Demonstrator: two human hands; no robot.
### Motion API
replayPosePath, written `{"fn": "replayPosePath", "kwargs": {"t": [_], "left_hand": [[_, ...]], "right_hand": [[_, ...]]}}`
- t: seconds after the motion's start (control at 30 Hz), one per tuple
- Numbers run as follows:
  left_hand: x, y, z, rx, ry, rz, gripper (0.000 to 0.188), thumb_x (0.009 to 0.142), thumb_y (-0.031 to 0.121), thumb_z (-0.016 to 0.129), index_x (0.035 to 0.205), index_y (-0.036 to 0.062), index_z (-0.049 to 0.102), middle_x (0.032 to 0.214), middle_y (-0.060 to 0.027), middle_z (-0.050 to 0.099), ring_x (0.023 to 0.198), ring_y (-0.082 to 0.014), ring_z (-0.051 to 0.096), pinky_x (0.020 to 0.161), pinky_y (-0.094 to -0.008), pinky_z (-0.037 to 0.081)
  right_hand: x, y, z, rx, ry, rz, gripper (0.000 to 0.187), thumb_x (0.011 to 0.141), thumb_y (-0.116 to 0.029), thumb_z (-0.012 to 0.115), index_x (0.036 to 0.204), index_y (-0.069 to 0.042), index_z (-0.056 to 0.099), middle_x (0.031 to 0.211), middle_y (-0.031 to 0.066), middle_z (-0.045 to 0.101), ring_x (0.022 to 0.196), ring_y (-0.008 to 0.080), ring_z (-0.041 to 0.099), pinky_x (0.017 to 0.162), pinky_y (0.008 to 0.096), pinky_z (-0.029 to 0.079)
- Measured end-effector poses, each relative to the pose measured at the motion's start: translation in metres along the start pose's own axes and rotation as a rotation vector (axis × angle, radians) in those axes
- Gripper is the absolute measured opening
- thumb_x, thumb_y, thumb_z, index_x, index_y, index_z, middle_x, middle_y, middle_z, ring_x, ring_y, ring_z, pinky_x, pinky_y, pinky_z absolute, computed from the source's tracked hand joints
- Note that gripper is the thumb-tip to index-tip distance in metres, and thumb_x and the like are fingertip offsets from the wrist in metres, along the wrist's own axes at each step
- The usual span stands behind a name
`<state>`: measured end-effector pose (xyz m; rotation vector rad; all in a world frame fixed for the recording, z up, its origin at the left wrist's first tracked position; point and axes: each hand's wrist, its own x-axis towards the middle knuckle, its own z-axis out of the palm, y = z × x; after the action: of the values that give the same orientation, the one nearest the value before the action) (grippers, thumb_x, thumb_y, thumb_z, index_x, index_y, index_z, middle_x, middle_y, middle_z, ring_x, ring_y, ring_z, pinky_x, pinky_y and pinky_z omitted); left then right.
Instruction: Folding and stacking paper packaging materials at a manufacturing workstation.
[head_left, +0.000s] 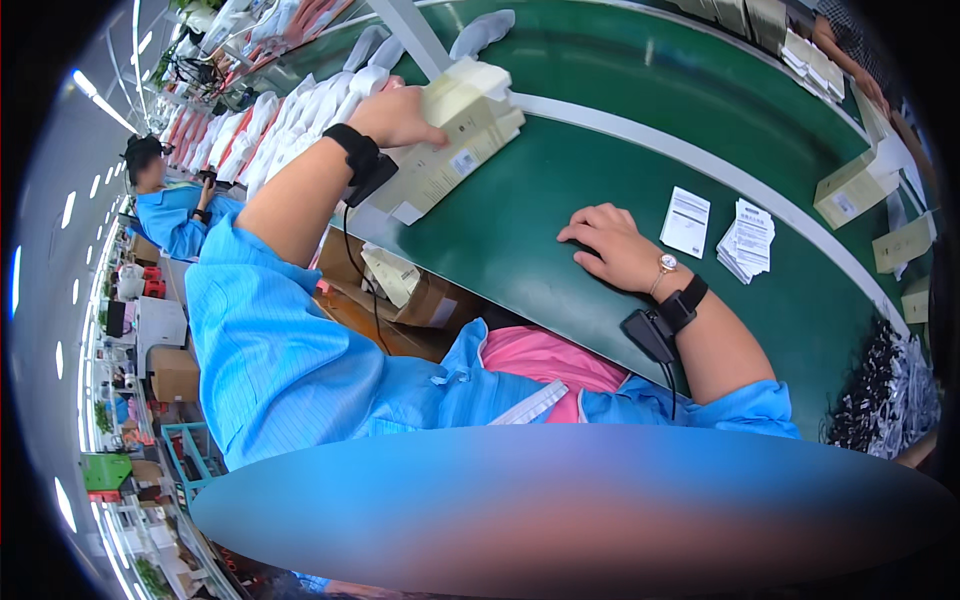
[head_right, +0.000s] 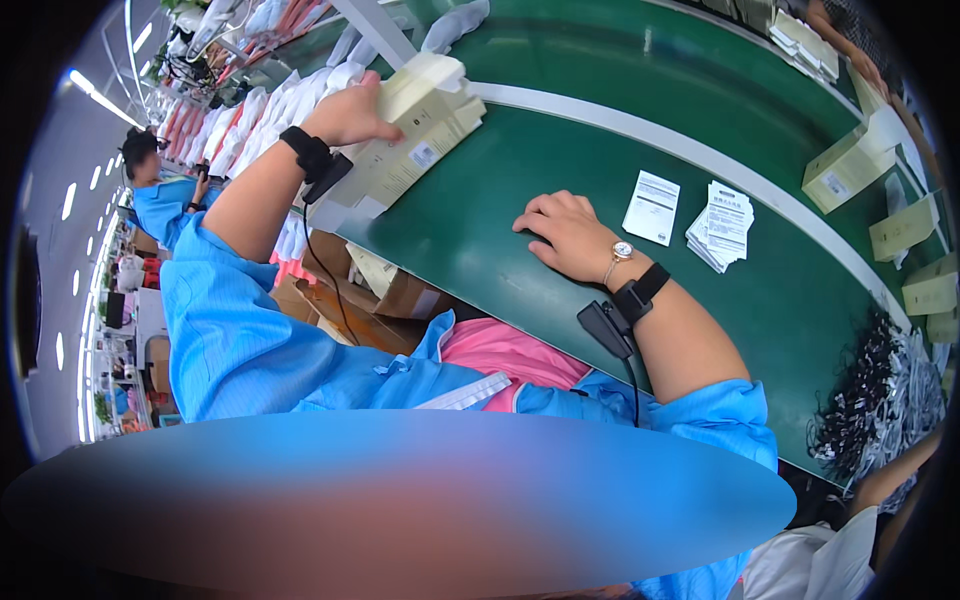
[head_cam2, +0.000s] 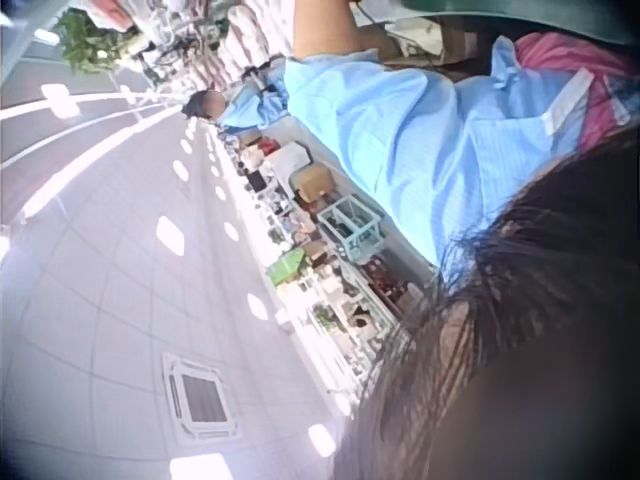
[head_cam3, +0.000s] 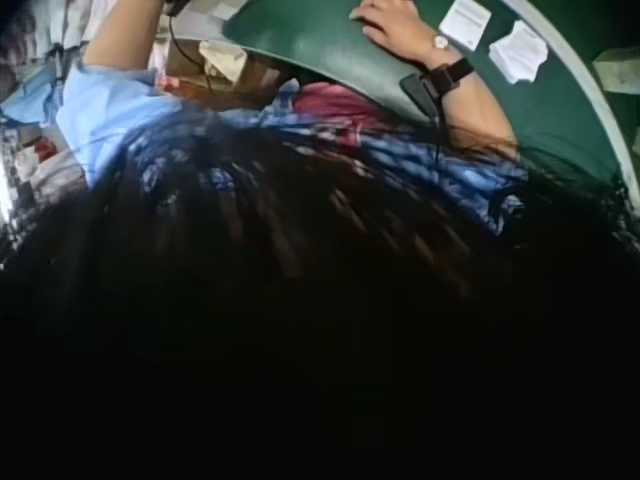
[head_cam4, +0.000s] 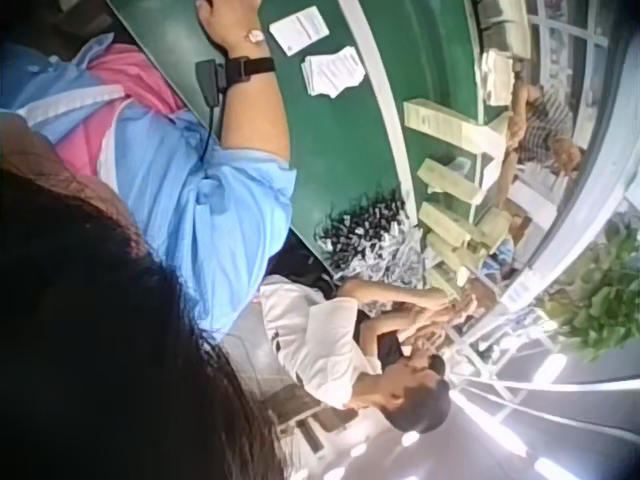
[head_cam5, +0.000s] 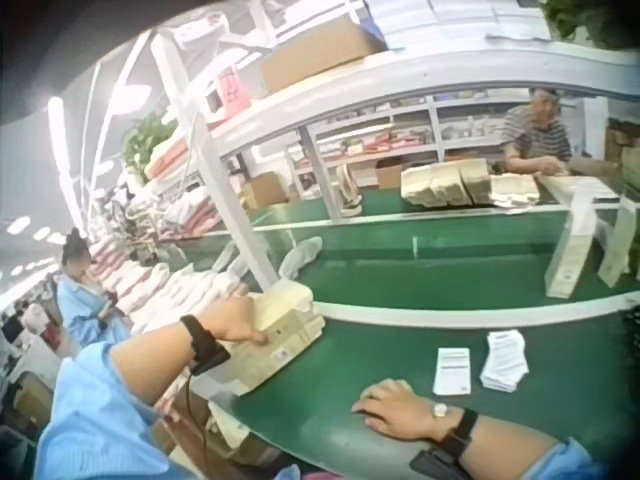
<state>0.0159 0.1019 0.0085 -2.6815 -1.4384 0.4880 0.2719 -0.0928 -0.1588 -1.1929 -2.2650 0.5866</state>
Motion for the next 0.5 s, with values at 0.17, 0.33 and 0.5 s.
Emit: {"fn": "replayPosePath", "kwargs": {"t": [0.17, 0.33, 0.5], "left_hand": [[0.022, -0.04, 0.05, -0.206, 0.174, -0.093, 0.085, 0.059, 0.056, 0.069, 0.118, -0.0025, 0.053, 0.121, -0.0269, 0.052, 0.108, -0.0348, 0.055, 0.099, -0.0438, 0.038], [0.02, -0.043, 0.063, -0.214, 0.349, -0.014, 0.089, 0.061, 0.061, 0.069, 0.124, 0.0009, 0.051, 0.124, -0.0273, 0.05, 0.111, -0.0357, 0.054, 0.097, -0.0402, 0.041], [-0.019, 0.013, -0.004, -0.314, 0.541, 0.102, 0.067, 0.073, 0.053, 0.067, 0.119, 0.0065, 0.055, 0.112, -0.0232, 0.058, 0.104, -0.0374, 0.058, 0.091, -0.0411, 0.046]], "right_hand": [[0.001, 0.0, -0.002, 0.009, -0.006, 0.001, 0.03, 0.08, -0.012, 0.063, 0.11, -0.014, 0.061, 0.111, 0.0065, 0.052, 0.107, 0.0273, 0.045, 0.097, 0.039, 0.033], [0.002, -0.001, -0.003, 0.007, -0.007, 0.009, 0.028, 0.08, -0.014, 0.063, 0.109, -0.015, 0.061, 0.111, 0.0052, 0.053, 0.107, 0.026, 0.045, 0.096, 0.0381, 0.033], [0.0, -0.002, -0.001, -0.007, 0.009, 0.013, 0.027, 0.081, -0.015, 0.063, 0.108, -0.015, 0.062, 0.111, 0.0048, 0.053, 0.108, 0.0255, 0.045, 0.096, 0.0381, 0.033]]}}
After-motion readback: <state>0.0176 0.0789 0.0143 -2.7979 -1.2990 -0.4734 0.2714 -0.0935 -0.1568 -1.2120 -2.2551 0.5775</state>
